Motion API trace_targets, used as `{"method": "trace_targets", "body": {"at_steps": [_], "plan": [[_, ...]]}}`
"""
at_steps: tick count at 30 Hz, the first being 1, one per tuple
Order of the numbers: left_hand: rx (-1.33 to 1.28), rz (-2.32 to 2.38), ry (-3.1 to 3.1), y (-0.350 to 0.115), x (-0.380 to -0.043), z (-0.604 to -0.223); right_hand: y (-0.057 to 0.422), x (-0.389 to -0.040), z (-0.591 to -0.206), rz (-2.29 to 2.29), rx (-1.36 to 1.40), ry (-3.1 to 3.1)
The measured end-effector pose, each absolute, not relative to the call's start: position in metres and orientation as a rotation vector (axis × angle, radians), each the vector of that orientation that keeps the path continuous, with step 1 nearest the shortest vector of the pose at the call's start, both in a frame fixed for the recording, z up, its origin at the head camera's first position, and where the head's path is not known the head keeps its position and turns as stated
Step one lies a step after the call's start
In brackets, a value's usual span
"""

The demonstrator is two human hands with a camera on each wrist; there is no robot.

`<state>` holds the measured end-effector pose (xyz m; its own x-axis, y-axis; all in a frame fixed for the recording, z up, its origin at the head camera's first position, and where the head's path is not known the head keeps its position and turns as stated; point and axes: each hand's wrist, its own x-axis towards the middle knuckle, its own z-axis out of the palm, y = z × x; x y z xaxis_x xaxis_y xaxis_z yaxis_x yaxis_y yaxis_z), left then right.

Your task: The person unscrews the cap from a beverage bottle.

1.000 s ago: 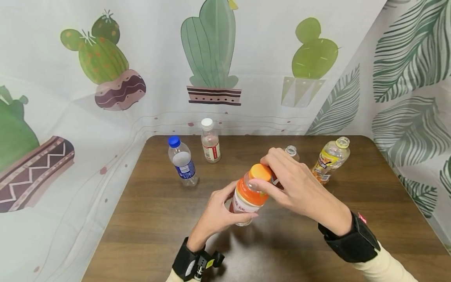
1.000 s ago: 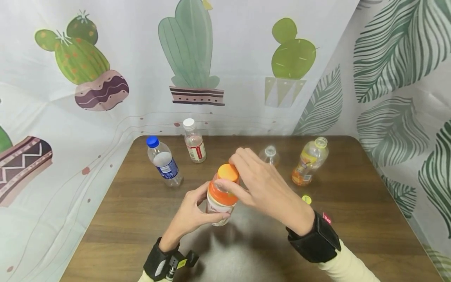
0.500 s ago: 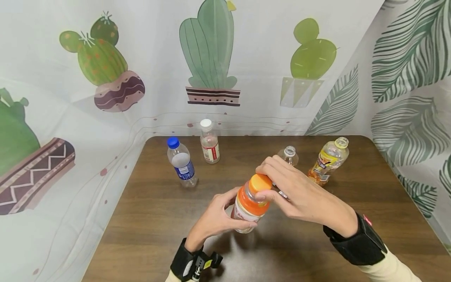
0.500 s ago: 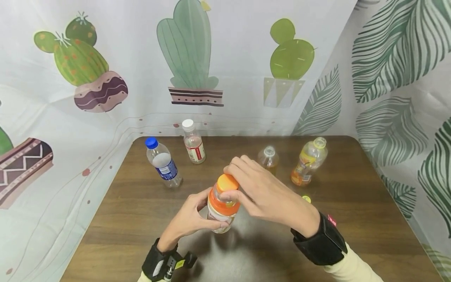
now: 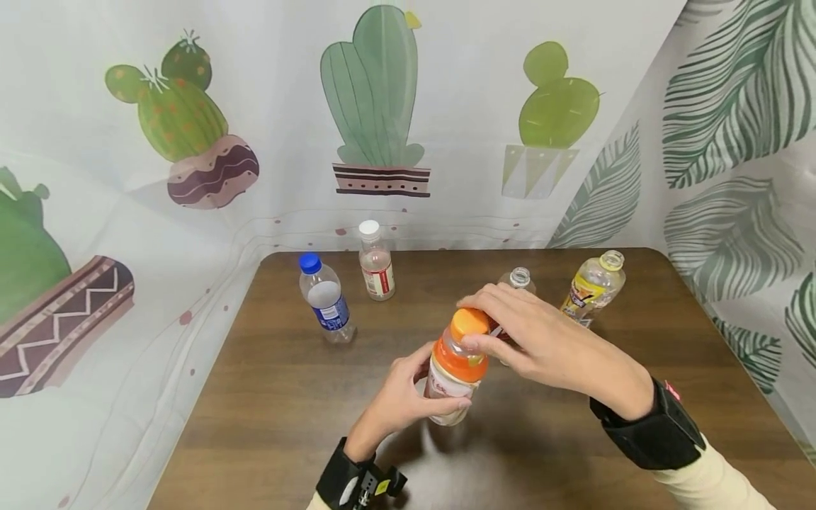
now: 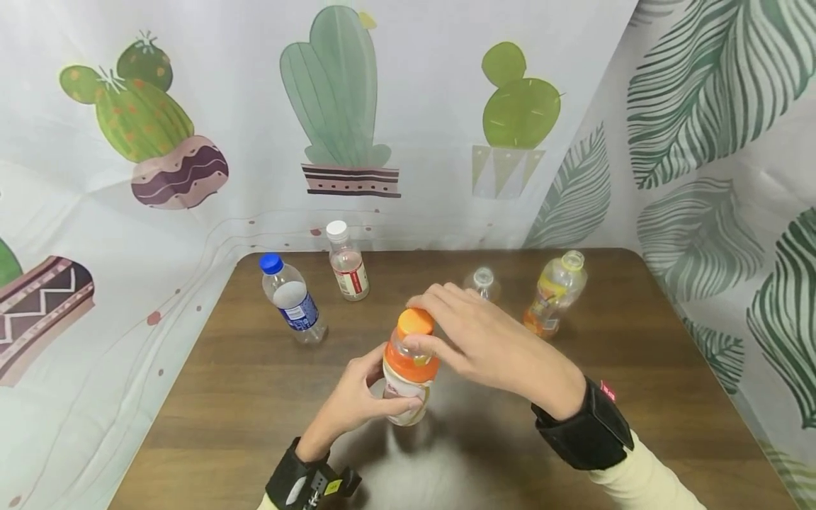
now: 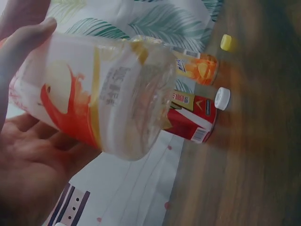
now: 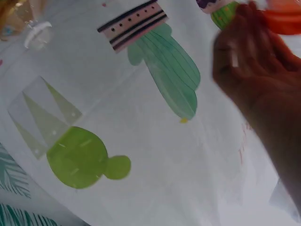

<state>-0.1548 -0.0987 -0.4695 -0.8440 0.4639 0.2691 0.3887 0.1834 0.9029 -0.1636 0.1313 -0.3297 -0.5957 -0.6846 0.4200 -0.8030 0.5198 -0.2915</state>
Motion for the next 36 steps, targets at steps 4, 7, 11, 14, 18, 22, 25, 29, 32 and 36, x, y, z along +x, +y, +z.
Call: {"method": "trace_targets", "body": {"at_steps": [4, 7, 11, 14, 18, 22, 25, 29, 32, 36], "plan": [[0.818, 1.802, 2.469, -0.098, -0.155, -0.471, 0.127, -0.157, -0.321, 0.579, 1.031, -2.541], [0.800, 1.809, 2.543, -0.099, -0.156, -0.468, 0.121, -0.150, -0.312, 0.524, 0.862, -2.545], [0.786, 1.797, 2.622, -0.098, -0.157, -0.462, 0.108, -0.143, -0.307, 0.468, 0.740, -2.563], [0.773, 1.797, 2.657, -0.097, -0.157, -0.459, 0.099, -0.142, -0.311, 0.405, 0.688, -2.542], [0.734, 1.784, 2.722, -0.094, -0.156, -0.460, 0.090, -0.143, -0.321, 0.342, 0.603, -2.463], [0.710, 1.750, 2.805, -0.091, -0.157, -0.463, 0.083, -0.146, -0.329, 0.320, 0.508, -2.429], [0.713, 1.753, 2.818, -0.091, -0.157, -0.464, 0.082, -0.149, -0.333, 0.360, 0.502, -2.429], [0.737, 1.772, 2.786, -0.093, -0.157, -0.463, 0.086, -0.153, -0.335, 0.446, 0.612, -2.376], [0.756, 1.788, 2.757, -0.094, -0.157, -0.463, 0.089, -0.156, -0.334, 0.491, 0.697, -2.334], [0.755, 1.795, 2.729, -0.095, -0.156, -0.461, 0.092, -0.157, -0.332, 0.537, 0.780, -2.323]]}}
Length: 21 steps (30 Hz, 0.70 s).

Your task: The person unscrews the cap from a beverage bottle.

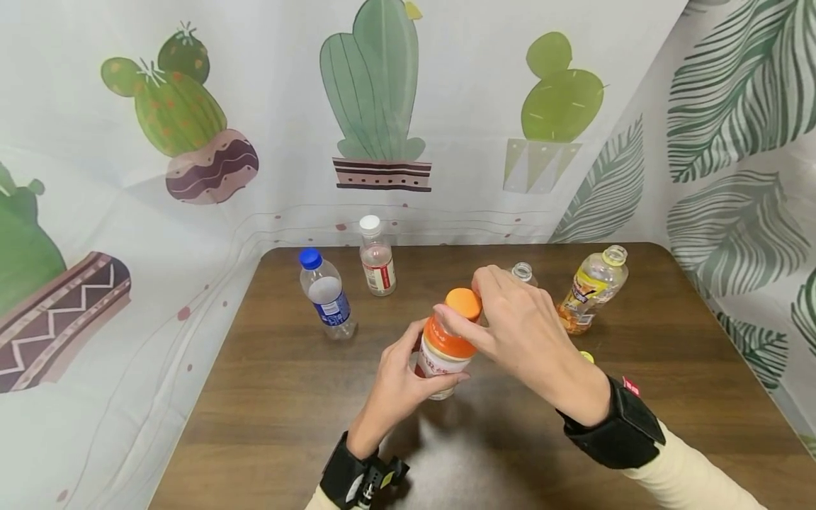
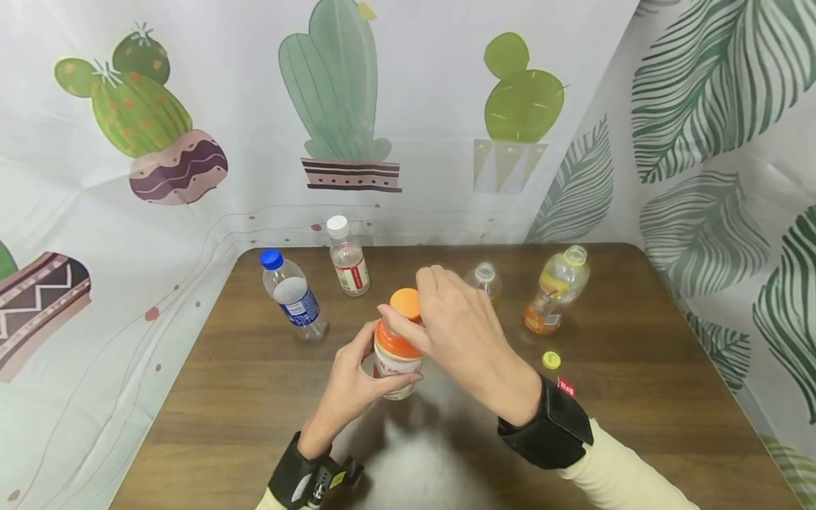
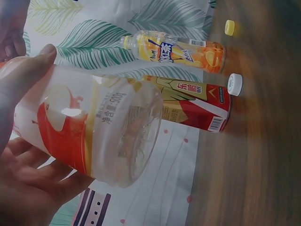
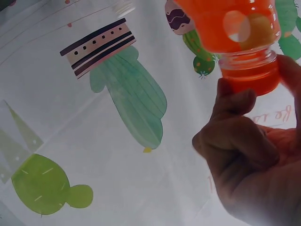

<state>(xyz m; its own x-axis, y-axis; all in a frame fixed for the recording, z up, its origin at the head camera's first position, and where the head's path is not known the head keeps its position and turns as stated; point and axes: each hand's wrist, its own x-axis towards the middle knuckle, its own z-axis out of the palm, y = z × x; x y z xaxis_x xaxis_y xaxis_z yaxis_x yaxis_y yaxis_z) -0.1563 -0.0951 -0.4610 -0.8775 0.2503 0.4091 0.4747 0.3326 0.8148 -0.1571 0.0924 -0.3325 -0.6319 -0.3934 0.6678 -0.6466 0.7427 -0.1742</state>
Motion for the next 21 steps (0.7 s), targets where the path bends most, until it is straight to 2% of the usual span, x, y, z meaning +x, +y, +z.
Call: {"method": "trace_targets", "body": {"at_steps": [9, 16, 21], "plan": [[-0.733, -1.600, -2.392, -0.098, -0.154, -0.459, 0.103, -0.160, -0.329, 0.556, 0.940, -2.310], [-0.879, -1.830, -2.435, -0.101, -0.152, -0.460, 0.112, -0.157, -0.320, 0.568, 1.156, -2.415], [-0.863, -1.838, -2.460, -0.101, -0.151, -0.457, 0.120, -0.156, -0.313, 0.522, 1.249, -2.432]]}}
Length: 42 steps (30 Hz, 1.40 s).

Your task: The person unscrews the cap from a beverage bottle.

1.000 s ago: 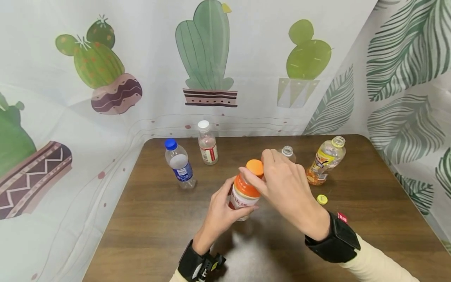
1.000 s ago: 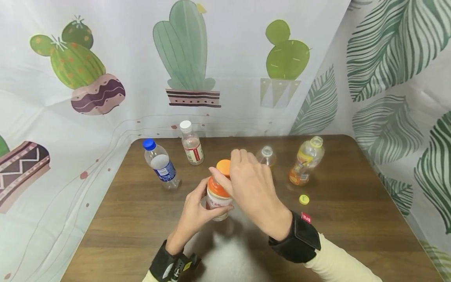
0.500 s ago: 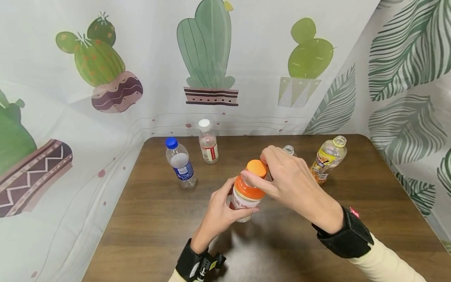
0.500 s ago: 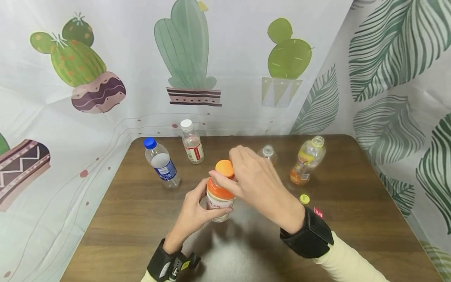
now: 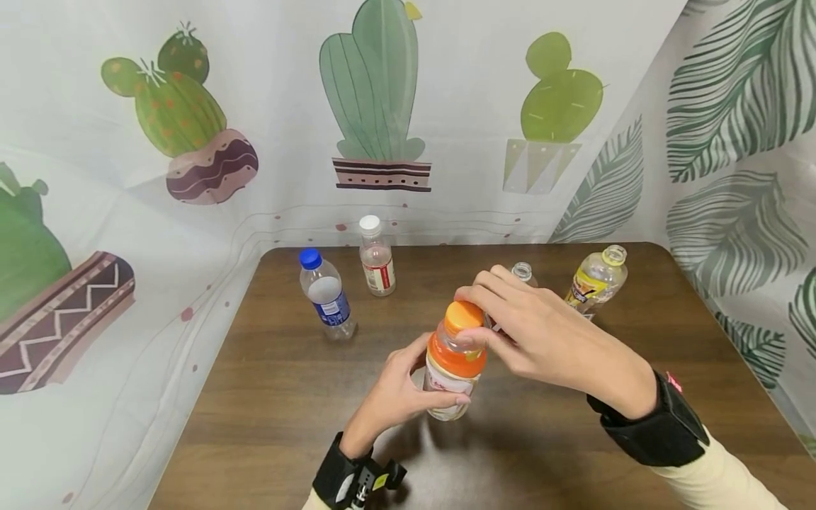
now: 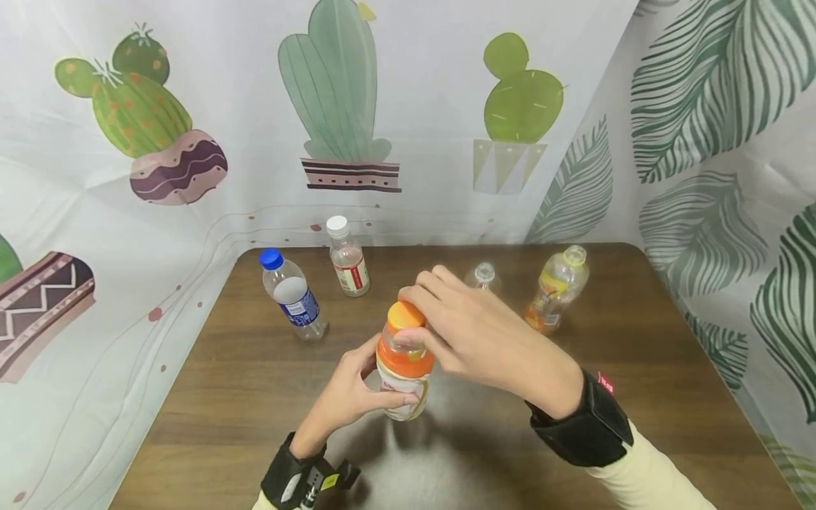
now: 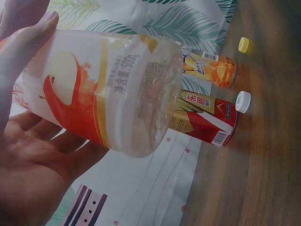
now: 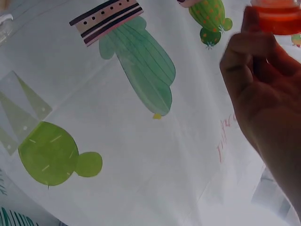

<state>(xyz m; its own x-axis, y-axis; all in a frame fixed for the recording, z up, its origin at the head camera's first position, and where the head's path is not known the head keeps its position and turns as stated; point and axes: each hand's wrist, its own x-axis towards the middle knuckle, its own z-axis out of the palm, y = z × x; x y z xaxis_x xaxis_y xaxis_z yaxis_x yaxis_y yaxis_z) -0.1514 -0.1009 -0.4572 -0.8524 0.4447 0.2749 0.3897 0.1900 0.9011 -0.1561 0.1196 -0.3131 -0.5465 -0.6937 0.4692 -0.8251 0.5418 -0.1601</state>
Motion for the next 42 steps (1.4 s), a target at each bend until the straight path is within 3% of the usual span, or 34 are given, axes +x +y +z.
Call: {"method": "trace_targets", "body": {"at_steps": [10, 17, 27, 42], "plan": [[0.852, 1.772, 2.374, -0.099, -0.151, -0.457, 0.127, -0.154, -0.311, 0.569, 1.310, -2.488], [0.844, 1.780, 2.406, -0.098, -0.151, -0.457, 0.127, -0.147, -0.307, 0.495, 1.162, -2.500], [0.818, 1.675, 2.608, -0.098, -0.152, -0.453, 0.106, -0.127, -0.305, 0.221, 0.743, -2.415], [0.894, 1.615, 2.707, -0.097, -0.154, -0.457, 0.098, -0.134, -0.318, 0.144, 0.698, -2.434]]}}
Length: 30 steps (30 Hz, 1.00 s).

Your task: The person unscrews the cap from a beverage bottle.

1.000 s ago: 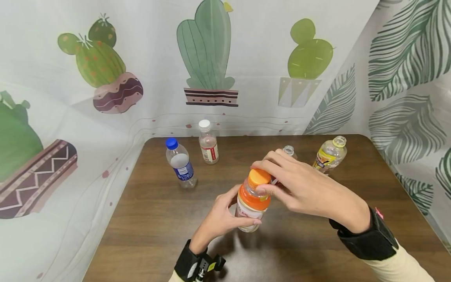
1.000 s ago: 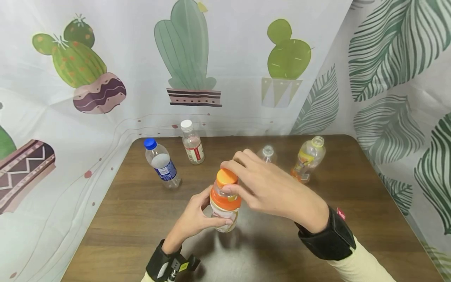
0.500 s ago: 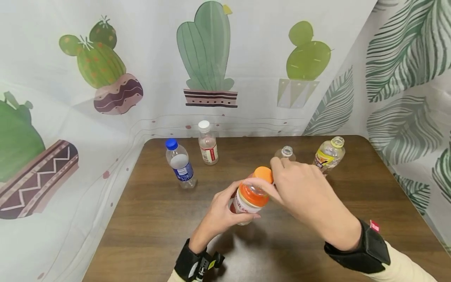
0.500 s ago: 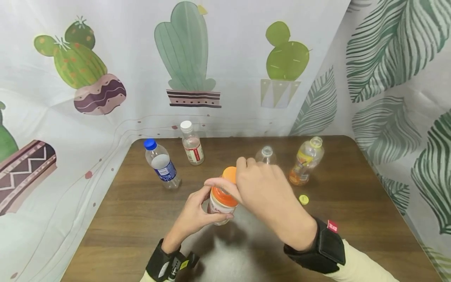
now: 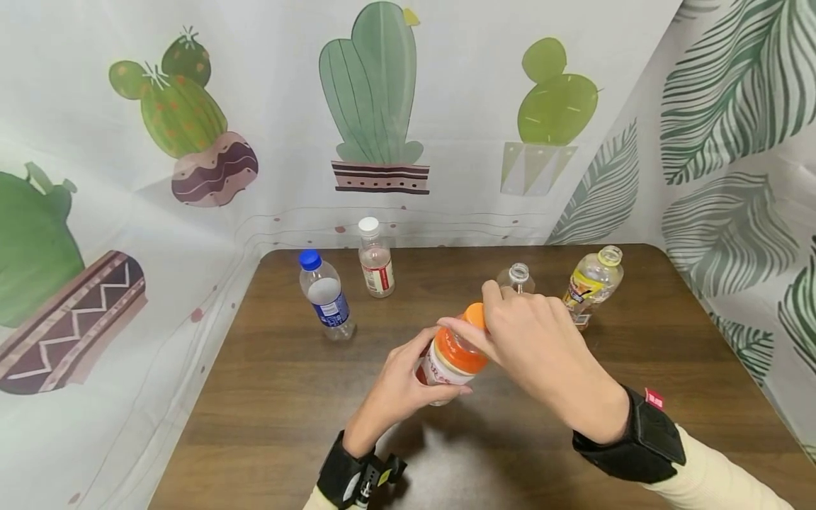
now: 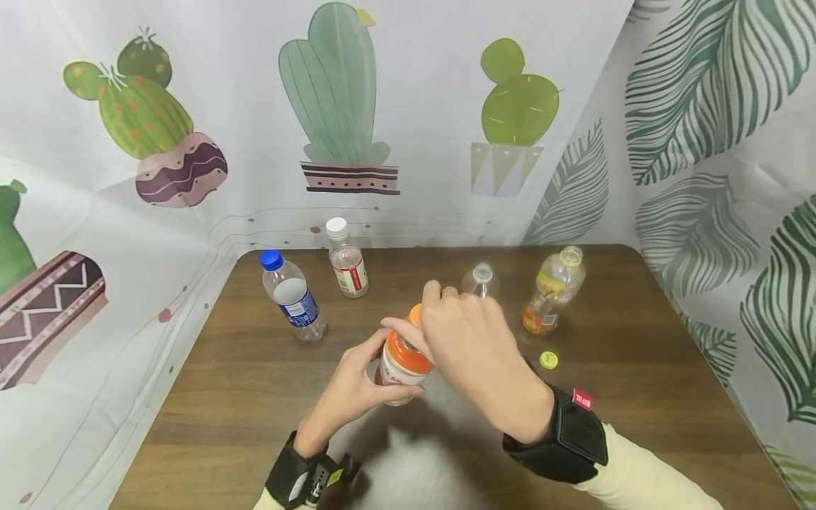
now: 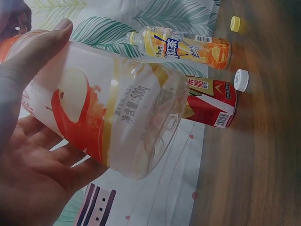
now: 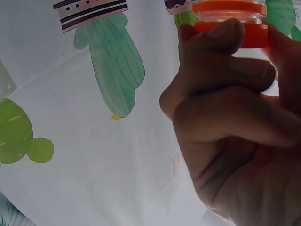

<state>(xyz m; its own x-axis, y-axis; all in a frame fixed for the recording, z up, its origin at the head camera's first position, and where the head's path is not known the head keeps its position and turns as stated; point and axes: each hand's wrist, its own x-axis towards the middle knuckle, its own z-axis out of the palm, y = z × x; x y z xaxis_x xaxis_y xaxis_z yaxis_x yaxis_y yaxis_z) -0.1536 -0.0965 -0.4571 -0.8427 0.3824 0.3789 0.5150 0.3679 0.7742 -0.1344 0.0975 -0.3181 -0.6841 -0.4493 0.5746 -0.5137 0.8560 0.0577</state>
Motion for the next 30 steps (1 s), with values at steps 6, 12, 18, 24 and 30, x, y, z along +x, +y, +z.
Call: {"method": "trace_targets", "body": {"at_steps": [6, 12, 18, 24, 30], "plan": [[-0.815, -1.504, -2.502, -0.097, -0.154, -0.457, 0.101, -0.133, -0.311, 0.248, 0.751, -2.538], [-0.819, -1.600, -2.506, -0.097, -0.154, -0.457, 0.107, -0.129, -0.305, 0.292, 0.788, -2.558], [-0.810, -1.635, -2.496, -0.097, -0.153, -0.458, 0.123, -0.122, -0.306, 0.415, 0.748, -2.560], [-0.731, -1.677, -2.508, -0.105, -0.152, -0.461, 0.157, -0.113, -0.325, 0.533, 0.641, -2.611], [-0.694, -1.680, -2.506, -0.110, -0.153, -0.463, 0.188, -0.103, -0.352, 0.562, 0.623, -2.623]]}}
